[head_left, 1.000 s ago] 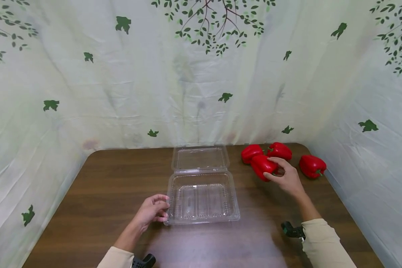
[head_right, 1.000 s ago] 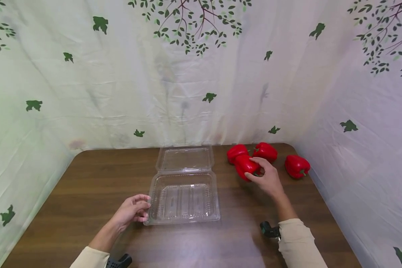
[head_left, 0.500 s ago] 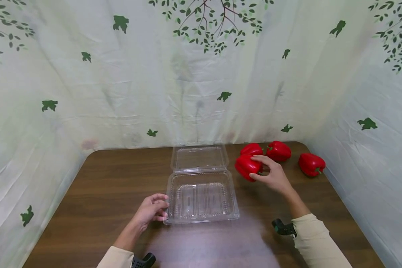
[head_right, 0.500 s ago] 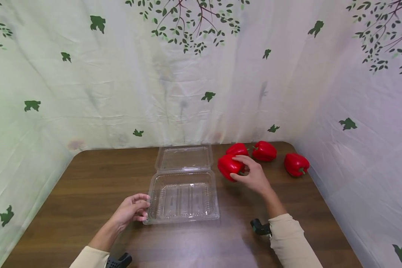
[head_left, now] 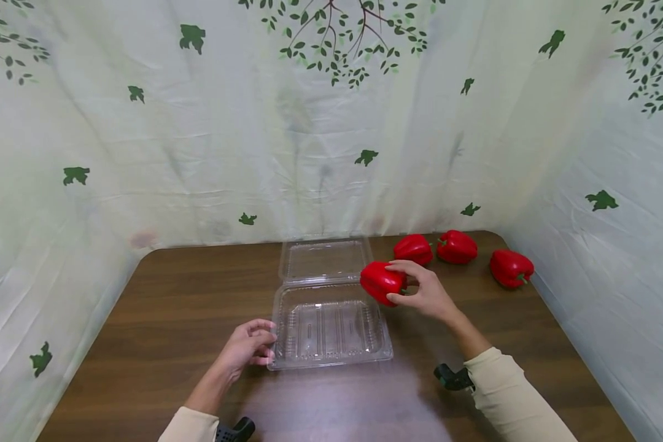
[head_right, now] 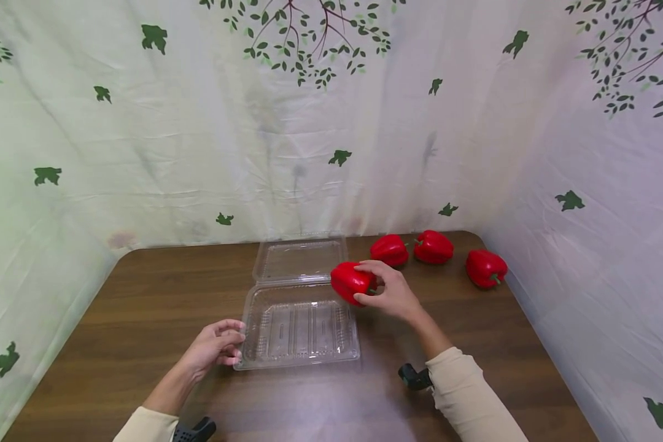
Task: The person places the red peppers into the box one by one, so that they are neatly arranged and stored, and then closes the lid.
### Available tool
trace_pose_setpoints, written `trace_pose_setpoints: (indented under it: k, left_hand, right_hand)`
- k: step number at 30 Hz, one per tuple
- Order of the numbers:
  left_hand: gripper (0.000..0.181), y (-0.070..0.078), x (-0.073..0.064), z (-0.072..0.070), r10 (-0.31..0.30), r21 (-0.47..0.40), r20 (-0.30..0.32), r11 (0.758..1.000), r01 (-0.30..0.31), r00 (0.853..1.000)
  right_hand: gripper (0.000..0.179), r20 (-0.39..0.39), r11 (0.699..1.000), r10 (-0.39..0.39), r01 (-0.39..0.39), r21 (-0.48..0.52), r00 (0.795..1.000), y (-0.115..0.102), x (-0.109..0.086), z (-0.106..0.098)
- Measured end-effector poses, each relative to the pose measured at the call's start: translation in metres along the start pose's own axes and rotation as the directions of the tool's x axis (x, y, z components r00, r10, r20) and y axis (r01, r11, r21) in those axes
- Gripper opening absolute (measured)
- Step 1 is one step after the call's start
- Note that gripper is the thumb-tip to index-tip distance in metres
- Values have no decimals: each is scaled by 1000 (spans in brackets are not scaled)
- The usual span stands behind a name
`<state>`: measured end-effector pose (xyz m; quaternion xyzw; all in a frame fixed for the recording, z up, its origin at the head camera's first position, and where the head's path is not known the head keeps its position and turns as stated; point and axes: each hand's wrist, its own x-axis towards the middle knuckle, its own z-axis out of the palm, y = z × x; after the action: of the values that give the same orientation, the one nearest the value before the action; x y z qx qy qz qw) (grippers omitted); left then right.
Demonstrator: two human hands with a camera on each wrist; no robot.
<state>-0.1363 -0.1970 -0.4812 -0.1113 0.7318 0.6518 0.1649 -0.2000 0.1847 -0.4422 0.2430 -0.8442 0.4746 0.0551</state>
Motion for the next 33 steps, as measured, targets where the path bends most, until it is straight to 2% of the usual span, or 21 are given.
trace_pose_setpoints:
  k: [7,16,25,30,33]
  left_hand:
    - [32,1,0,1,-3,2,2,1000,3,1000]
    - [33,2,-1,1,-3,1,-15,1000,3,1000]
    - [33,2,0,2,0,-2,-2,1000,0,1000]
    - [33,2,-1,2,-1,-9,3,1000,1,1000]
    - [33,2,-1,2,-3,-12,0,1000,3,1000]
  right_hand:
    - [51,68,999,-25,24,22,997,-30,3,5]
    - [53,129,996,-65,56,72,990,-9,12,22]
    - [51,203,992,-107,92,81,973,-16,17,31]
    - [50,252,992,-105,82,100,962,-20,18,37]
    - [51,283,995,-88,73,65,955,-21,20,40]
